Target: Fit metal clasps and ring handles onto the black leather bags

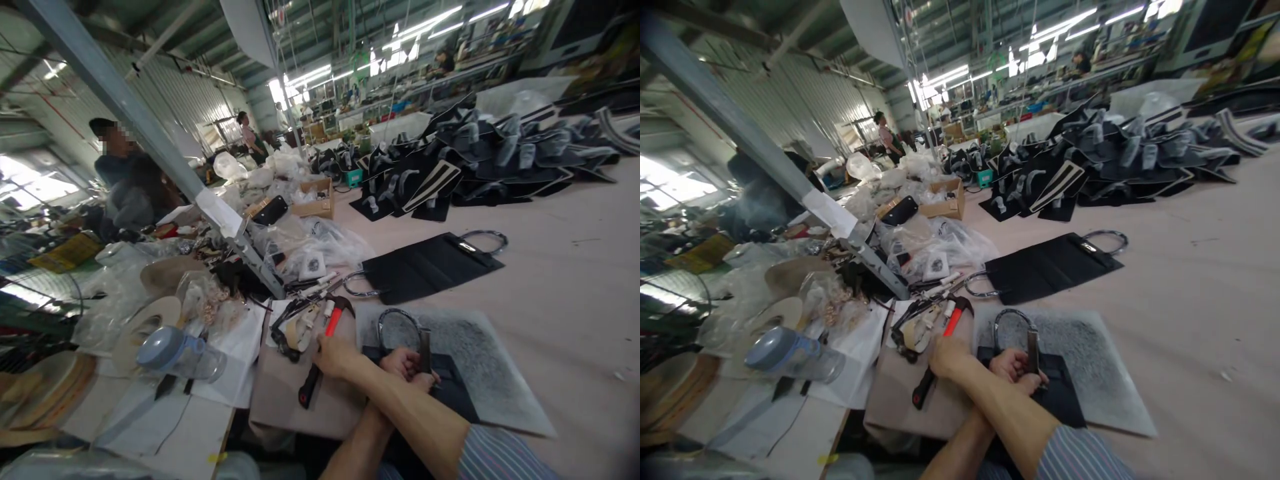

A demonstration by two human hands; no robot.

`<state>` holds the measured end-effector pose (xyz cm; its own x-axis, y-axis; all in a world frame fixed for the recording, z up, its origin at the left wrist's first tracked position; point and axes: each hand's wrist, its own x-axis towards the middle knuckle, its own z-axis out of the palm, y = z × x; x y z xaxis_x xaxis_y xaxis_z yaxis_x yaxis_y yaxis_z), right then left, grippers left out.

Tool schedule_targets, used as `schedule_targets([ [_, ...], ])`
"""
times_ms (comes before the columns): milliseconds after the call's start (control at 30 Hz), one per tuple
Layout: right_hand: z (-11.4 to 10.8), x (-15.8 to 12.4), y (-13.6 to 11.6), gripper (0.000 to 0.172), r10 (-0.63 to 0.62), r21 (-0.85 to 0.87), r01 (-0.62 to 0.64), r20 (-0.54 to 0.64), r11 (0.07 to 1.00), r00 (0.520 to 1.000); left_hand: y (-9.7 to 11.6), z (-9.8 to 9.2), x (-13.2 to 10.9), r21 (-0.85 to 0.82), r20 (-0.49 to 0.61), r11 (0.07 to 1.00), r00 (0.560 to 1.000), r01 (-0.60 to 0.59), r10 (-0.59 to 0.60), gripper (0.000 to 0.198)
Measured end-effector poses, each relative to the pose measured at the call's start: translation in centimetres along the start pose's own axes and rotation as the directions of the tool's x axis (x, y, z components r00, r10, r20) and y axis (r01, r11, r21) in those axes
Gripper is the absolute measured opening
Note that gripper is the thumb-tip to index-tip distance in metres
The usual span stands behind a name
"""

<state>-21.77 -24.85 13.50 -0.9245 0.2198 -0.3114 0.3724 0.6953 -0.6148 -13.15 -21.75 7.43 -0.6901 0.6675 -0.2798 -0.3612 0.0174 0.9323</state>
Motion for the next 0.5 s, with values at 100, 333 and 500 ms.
schedule_targets([
  [100,1.0,2.1,0.1,0.031,0.103,0.004,-0.103,0.011,0.995,0.995,-0.2,-0.1,0.0,0.019,-0.020,1.000,1.000,-0.018,0.019,0.025],
  [333,1.3,1.8,-1.0,0.020,0.242,0.211,-0.202,-0.182,0.956,0.953,-1.4,-0.3,0.1,0.033,0.008,0.995,0.996,-0.091,0.091,0.024],
  [500,-0.9,1.8,-1.8,0.018,0.323,0.536,-0.149,-0.247,0.831,0.913,-2.0,-0.4,0.7,-0.010,-0.020,1.000,1.000,0.018,-0.018,0.030],
])
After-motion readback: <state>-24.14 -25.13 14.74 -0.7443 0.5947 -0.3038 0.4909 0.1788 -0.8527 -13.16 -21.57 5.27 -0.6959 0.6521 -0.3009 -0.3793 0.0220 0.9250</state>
